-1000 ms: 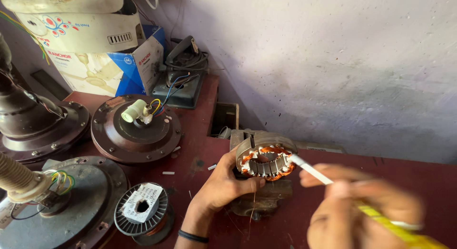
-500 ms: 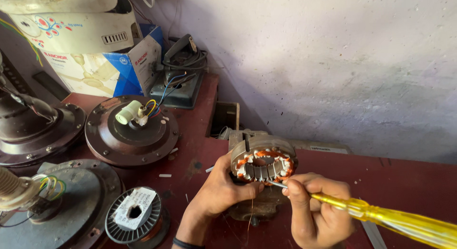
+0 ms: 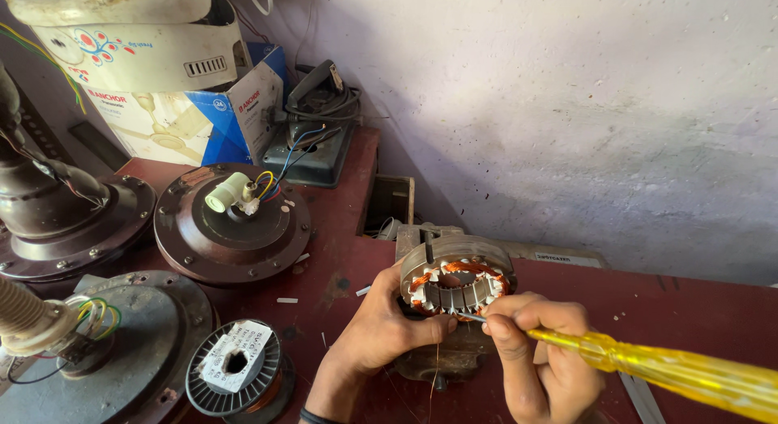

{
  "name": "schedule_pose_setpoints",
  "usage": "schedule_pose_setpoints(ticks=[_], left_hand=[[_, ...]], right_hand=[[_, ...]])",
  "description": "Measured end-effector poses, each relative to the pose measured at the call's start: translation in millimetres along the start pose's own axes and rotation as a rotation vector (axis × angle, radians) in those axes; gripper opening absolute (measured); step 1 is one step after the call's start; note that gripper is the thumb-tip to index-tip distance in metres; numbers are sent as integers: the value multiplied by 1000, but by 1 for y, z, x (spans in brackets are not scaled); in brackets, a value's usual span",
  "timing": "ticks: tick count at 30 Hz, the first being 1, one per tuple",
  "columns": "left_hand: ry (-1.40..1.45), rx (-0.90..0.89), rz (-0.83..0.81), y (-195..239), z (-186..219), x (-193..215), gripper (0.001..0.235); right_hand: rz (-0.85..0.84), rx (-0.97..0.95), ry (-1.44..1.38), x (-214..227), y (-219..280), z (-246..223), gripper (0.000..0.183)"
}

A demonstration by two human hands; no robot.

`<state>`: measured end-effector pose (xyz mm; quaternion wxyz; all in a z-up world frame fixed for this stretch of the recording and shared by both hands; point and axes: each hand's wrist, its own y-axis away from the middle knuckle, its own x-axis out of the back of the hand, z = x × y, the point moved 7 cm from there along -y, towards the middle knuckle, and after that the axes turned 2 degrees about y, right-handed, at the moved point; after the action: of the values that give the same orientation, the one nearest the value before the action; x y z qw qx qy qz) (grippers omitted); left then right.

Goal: The person winds copper wire into the slots of a motor stator held in a bench vise. They use a yellow-handled screwdriver to push the wire into place and repeatedly adjust the stator orientation to continue winding.

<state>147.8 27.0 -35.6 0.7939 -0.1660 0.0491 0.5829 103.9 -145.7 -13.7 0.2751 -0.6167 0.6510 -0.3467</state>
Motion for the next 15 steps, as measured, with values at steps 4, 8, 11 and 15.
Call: schedule_pose_setpoints(ticks=[4,8,11,15], left_hand=[[-15,-14,-15,1,4,0,60],[8,-46,-52,1,6,-3,57],[-40,-24,-22,-1,4,0,56],[-73,24,-18,-2,4,1,51]], right_hand=[[-165,131,144,2,-4,-4,16],[-39,41,28,9,8,13,18],[117,156,-129,6,23,16,19],[126,201,-77,3,29,14,20]])
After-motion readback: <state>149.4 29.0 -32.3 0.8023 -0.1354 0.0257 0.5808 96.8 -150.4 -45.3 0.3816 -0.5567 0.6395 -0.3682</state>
